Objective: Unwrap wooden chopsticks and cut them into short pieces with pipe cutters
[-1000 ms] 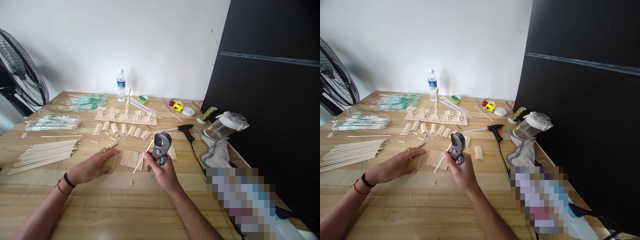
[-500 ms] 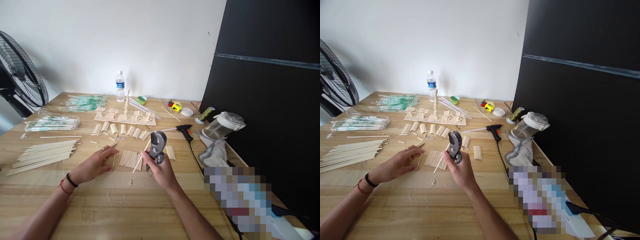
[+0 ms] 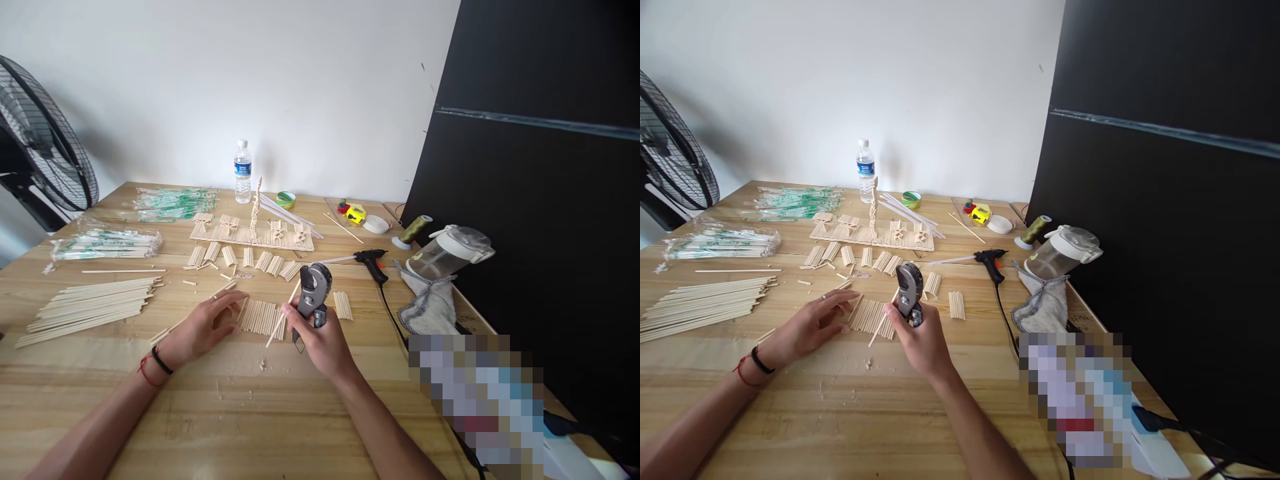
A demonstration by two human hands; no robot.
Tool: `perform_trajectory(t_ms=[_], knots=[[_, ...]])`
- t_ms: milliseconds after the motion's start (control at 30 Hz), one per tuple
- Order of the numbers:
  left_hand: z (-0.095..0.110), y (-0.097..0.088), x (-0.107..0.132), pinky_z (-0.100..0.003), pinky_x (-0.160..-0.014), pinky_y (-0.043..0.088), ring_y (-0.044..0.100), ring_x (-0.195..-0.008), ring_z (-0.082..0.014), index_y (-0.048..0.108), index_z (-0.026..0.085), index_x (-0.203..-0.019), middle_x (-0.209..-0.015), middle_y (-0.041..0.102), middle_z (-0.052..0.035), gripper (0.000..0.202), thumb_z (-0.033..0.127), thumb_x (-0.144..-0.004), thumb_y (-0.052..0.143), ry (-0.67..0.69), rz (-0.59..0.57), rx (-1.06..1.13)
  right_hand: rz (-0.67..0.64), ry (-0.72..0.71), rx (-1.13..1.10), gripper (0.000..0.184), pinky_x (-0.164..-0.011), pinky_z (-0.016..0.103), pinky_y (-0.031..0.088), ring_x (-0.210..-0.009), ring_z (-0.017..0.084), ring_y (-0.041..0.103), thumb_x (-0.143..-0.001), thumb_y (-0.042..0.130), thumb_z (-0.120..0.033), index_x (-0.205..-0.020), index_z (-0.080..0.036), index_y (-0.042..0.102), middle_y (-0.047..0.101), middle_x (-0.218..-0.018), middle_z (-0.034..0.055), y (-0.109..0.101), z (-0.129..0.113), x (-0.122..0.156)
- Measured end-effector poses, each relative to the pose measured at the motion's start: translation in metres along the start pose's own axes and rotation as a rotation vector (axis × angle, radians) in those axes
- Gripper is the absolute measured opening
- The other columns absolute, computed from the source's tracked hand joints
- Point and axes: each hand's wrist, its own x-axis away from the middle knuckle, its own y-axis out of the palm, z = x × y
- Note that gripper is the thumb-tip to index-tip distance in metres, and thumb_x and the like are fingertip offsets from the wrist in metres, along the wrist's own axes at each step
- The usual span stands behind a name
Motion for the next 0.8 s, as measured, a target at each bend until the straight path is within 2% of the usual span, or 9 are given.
perform_trajectory(t_ms=[133, 267, 367, 467, 600, 800], knots=[[0.000, 0.004, 0.000, -0.035, -0.093, 0.056, 0.067, -0.104, -0.0220, 0.053, 0.026, -0.141, -0.134, 0.065, -0.0085, 0.052, 0.019, -0.091, 0.062, 0.006, 0.019, 0.007, -0.013, -0.001, -0.003, 0.038, -0.058, 0.027, 0.040, -0.058, 0.015, 0.049, -0.096, 0.061, -0.048, -0.070, -0.020, 0.061, 0.056, -0.061, -0.0010, 0.000, 0.000, 0.000], [0.001, 0.005, -0.002, -0.032, -0.083, 0.057, 0.065, -0.095, -0.0202, 0.050, 0.025, -0.144, -0.135, 0.063, -0.0092, 0.059, 0.015, -0.086, 0.062, -0.010, 0.010, 0.029, -0.029, -0.002, -0.001, 0.037, -0.059, 0.027, 0.040, -0.059, 0.015, 0.049, -0.096, 0.060, -0.047, -0.070, -0.020, 0.061, 0.056, -0.062, -0.0010, 0.000, -0.001, 0.000], [0.004, 0.002, -0.005, -0.028, -0.075, 0.055, 0.062, -0.086, -0.0181, 0.043, 0.023, -0.151, -0.124, 0.065, -0.0086, 0.067, 0.017, -0.087, 0.060, -0.003, -0.045, 0.054, -0.036, -0.002, -0.001, 0.037, -0.059, 0.027, 0.040, -0.059, 0.015, 0.049, -0.096, 0.061, -0.046, -0.069, -0.020, 0.061, 0.057, -0.063, -0.0007, 0.001, -0.002, -0.001], [0.007, -0.003, -0.009, -0.026, -0.068, 0.052, 0.057, -0.074, -0.0149, 0.039, 0.023, -0.155, -0.108, 0.064, -0.0056, 0.066, 0.016, -0.090, 0.053, 0.041, -0.085, 0.067, -0.036, -0.011, -0.003, 0.039, -0.060, 0.027, 0.042, -0.060, 0.015, 0.051, -0.096, 0.061, -0.046, -0.067, -0.021, 0.059, 0.058, -0.063, -0.0003, 0.002, -0.002, -0.001], [0.007, -0.003, -0.017, -0.026, -0.070, 0.050, 0.056, -0.074, -0.0152, 0.041, 0.021, -0.152, -0.091, 0.059, -0.0015, 0.063, 0.014, -0.090, 0.049, 0.085, -0.082, 0.056, -0.021, -0.004, 0.017, 0.038, -0.059, 0.027, 0.042, -0.059, 0.016, 0.052, -0.096, 0.061, -0.047, -0.068, -0.021, 0.060, 0.059, -0.062, -0.0002, 0.004, 0.001, -0.001], [0.001, 0.003, -0.019, -0.029, -0.073, 0.050, 0.058, -0.077, -0.0171, 0.049, 0.019, -0.142, -0.088, 0.060, -0.0017, 0.053, 0.013, -0.089, 0.050, 0.109, -0.046, 0.036, -0.014, 0.003, 0.030, 0.037, -0.063, 0.029, 0.045, -0.063, 0.018, 0.057, -0.094, 0.064, -0.049, -0.070, -0.021, 0.062, 0.063, -0.065, 0.0011, 0.004, 0.009, -0.001]])
